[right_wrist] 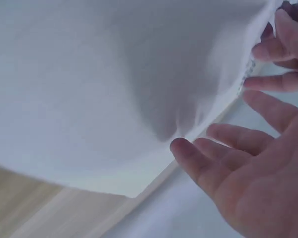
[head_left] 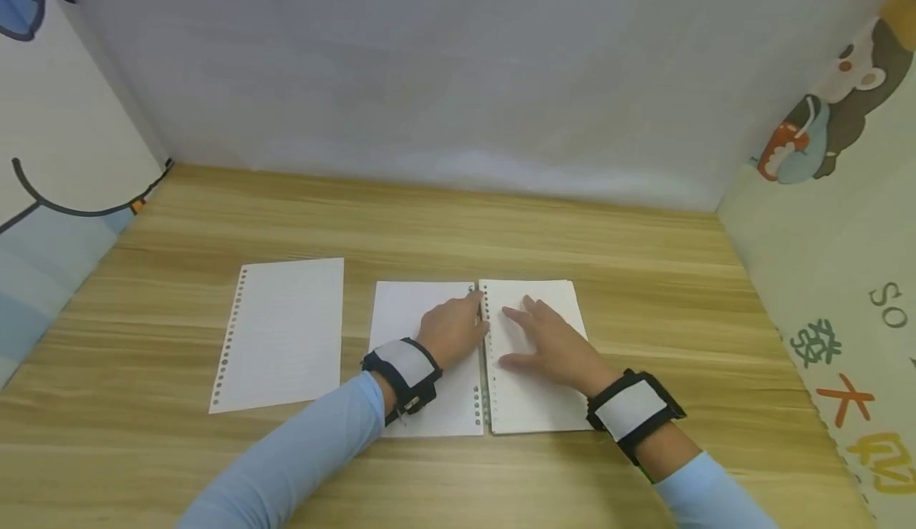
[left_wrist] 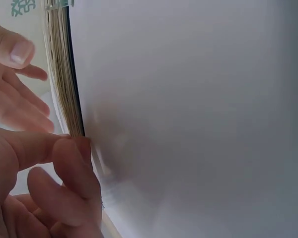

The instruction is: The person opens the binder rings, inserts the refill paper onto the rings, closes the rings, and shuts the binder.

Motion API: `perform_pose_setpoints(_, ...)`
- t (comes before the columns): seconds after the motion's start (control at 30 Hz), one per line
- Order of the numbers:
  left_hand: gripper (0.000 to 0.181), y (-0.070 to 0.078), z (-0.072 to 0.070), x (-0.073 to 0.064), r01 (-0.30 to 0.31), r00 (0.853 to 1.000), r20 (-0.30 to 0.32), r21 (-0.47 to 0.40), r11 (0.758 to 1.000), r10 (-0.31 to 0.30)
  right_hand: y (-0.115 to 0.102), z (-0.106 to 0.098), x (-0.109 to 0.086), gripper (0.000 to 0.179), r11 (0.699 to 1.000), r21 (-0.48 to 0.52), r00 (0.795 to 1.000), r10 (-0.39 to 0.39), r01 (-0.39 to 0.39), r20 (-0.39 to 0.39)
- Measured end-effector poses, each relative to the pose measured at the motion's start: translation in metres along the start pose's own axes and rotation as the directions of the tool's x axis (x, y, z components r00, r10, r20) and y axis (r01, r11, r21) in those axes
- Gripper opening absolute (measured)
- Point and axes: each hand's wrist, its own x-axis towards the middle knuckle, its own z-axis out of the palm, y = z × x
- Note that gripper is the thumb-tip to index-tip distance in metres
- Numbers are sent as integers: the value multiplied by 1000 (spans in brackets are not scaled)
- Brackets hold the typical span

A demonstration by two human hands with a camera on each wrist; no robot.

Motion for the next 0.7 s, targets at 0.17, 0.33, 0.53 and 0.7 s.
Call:
perform_pose_setpoints(0.17, 50, -1, 0, 0, -21, 1000, -15, 26, 999, 21, -4, 6, 4, 67, 999, -28, 999, 17, -15, 50)
perform_pose_setpoints(0.33, 50, -1, 0, 0, -25, 999, -20, 62, 998, 26, -4, 8, 4, 66, 999, -45, 998, 17, -14, 61)
perform_pose_setpoints(0.53, 44, 1, -3, -13, -53, 999, -6, 50, 997, 54, -7, 11, -9, 64, 1000, -6, 999, -29, 29, 17)
perform_pose_setpoints(0.7, 28, 2, -4, -39, -147, 989, 30, 35, 988, 146, -9, 13, -29, 67, 993, 1, 993, -116, 116, 37)
